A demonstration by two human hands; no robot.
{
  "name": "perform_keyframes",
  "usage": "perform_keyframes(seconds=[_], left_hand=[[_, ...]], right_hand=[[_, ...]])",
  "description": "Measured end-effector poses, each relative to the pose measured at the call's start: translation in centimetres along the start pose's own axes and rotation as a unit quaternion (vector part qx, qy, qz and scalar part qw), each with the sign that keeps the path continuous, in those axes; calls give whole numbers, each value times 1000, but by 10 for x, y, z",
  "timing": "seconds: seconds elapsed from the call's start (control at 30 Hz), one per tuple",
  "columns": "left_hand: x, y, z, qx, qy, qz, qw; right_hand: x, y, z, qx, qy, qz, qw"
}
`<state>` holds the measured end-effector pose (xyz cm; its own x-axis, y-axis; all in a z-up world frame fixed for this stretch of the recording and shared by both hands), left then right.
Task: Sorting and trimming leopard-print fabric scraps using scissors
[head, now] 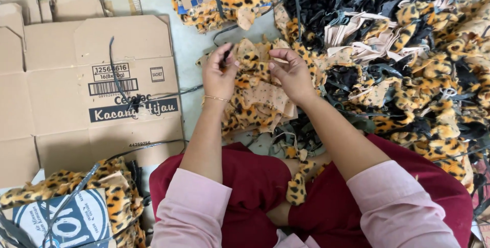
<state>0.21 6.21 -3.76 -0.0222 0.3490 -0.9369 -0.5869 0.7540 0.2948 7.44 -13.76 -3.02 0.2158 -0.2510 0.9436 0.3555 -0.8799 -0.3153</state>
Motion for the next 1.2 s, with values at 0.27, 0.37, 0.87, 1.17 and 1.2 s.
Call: perform_keyframes(seconds=[0.27, 0.37, 0.87, 1.17, 1.2], left_hand=[[-35, 2, 4, 21, -41, 56, 997], [-37, 8, 9, 17, -58, 56, 997], [-72, 14, 6, 183, -189, 187, 946], [-32, 7, 13, 164, -68, 145, 973], [-34, 11, 14, 150, -1, 56, 987]], right_hand=[[11, -2, -1, 96, 14, -259, 961], [15, -2, 0, 107, 6, -265, 958], [58, -22, -6, 99, -91, 61, 989], [56, -12, 3, 16, -83, 231, 969], [54, -9, 4, -8, -76, 247, 966]])
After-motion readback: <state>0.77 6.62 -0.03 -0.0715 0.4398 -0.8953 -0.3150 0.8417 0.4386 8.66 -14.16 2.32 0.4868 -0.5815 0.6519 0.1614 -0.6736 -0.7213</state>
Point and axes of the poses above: each hand's wrist, its own z-axis towards the middle knuckle, its own y-axis out of the back of the hand, x = y × z, the point moved 2 cm from there along z, towards the middle knuckle, and after that the axes turned 14 degrees about z, right-handed, at the moved point
